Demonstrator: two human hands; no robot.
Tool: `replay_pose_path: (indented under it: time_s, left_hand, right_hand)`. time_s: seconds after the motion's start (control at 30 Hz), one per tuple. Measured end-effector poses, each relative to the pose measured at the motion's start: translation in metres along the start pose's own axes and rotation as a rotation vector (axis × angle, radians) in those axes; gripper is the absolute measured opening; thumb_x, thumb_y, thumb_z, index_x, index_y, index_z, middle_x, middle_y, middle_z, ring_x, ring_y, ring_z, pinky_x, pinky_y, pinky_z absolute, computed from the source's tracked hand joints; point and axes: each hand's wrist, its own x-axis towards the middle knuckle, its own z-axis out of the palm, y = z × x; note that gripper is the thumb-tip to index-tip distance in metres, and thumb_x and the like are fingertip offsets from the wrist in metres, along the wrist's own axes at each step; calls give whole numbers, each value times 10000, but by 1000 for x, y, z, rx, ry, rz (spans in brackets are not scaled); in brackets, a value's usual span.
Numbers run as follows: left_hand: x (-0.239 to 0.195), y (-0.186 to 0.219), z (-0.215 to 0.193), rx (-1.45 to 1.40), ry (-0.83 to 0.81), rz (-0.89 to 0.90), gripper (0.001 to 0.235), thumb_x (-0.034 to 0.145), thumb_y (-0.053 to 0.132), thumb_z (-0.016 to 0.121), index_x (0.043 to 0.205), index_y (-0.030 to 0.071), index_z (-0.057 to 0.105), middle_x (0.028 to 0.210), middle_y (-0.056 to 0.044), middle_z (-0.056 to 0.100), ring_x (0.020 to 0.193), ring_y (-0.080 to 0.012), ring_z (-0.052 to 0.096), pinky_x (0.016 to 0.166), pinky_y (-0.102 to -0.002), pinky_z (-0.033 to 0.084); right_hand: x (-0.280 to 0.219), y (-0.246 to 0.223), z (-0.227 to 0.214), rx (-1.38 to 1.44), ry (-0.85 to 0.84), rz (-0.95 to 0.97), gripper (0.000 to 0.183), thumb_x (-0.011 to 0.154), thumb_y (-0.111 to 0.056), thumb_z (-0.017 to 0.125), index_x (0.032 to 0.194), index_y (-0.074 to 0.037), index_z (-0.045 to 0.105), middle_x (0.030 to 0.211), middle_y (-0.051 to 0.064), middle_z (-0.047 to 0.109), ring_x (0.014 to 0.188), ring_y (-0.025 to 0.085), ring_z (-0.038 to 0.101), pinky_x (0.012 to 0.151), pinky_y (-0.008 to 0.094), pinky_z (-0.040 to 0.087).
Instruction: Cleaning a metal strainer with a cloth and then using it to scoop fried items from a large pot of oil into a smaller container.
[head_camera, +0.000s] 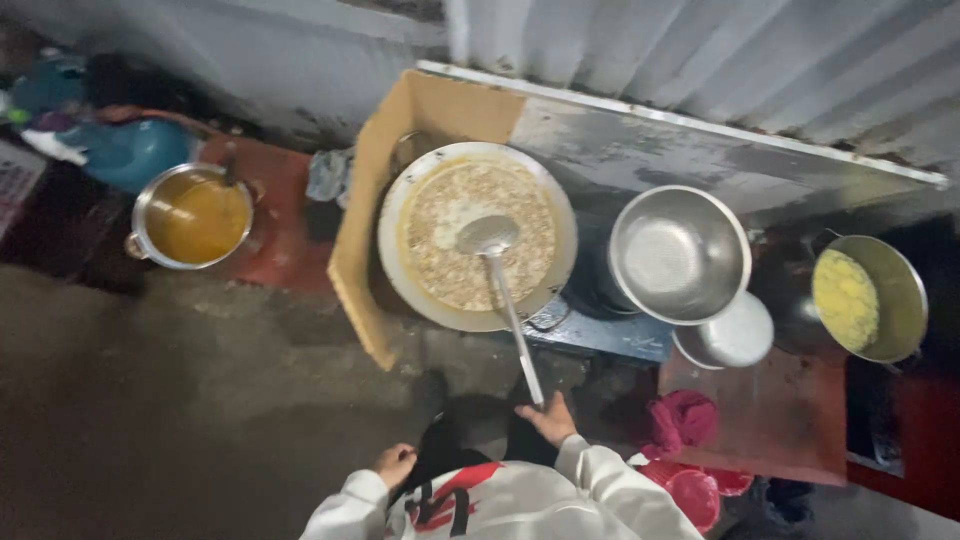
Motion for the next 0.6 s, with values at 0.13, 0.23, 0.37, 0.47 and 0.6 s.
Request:
replay_pose_path:
  time_s: [0.13, 0.23, 0.37, 0.47, 0.6]
  left_hand:
    - [-16, -2, -29, -90, -20, -73, 246, 812, 398, 596, 900, 181, 674, 910, -52, 720, 828, -186, 635, 752, -351, 473]
    - [-20, -3, -33, -222, -49, 17, 437, 793, 426, 606, 1060, 160, 826, 1058, -54, 802, 1022, -131, 753, 874, -297, 555]
    - [-12, 2, -37, -52, -144, -138, 577, 805, 568, 556, 1032, 73, 749, 1025, -121, 749, 969, -231, 708, 824, -377, 521]
    - [-18, 8, -47, -1, -120, -161, 616, 796, 596, 542, 1081, 92, 751, 1122, -168, 740, 1055, -306, 715, 860, -403, 523]
    - [-23, 10, -48, 26, -128, -232, 863, 821, 750, 478, 1340, 77, 626, 1384, -177, 612, 1285, -367, 582, 1065, -432, 452]
  right_hand:
    - [21, -1, 16, -62, 207, -98, 461, 755, -282, 769, 1124, -112, 552, 842, 89, 744, 658, 216, 723, 664, 365, 565]
    - [-44, -70, -15, -505, 257, -157, 310, 895, -428, 516, 1108, -212, 453, 966, 222, 701, 925, 503, 656, 789, 597, 494]
    - [-70, -105, -56, -455, 219, -310, 397, 891, -294, 559, 1280, -225, 528, 1036, 186, 720, 989, 459, 661, 861, 553, 494]
    - [-72, -95, -90, -335, 184, -423, 477, 864, -257, 606, 1326, -144, 575, 1172, 152, 726, 1066, 377, 682, 945, 464, 494]
    - [-56, -71, -140, -335, 257, -595, 509, 867, -282, 627, 1320, -51, 611, 1265, 159, 698, 1160, 327, 666, 1016, 397, 470]
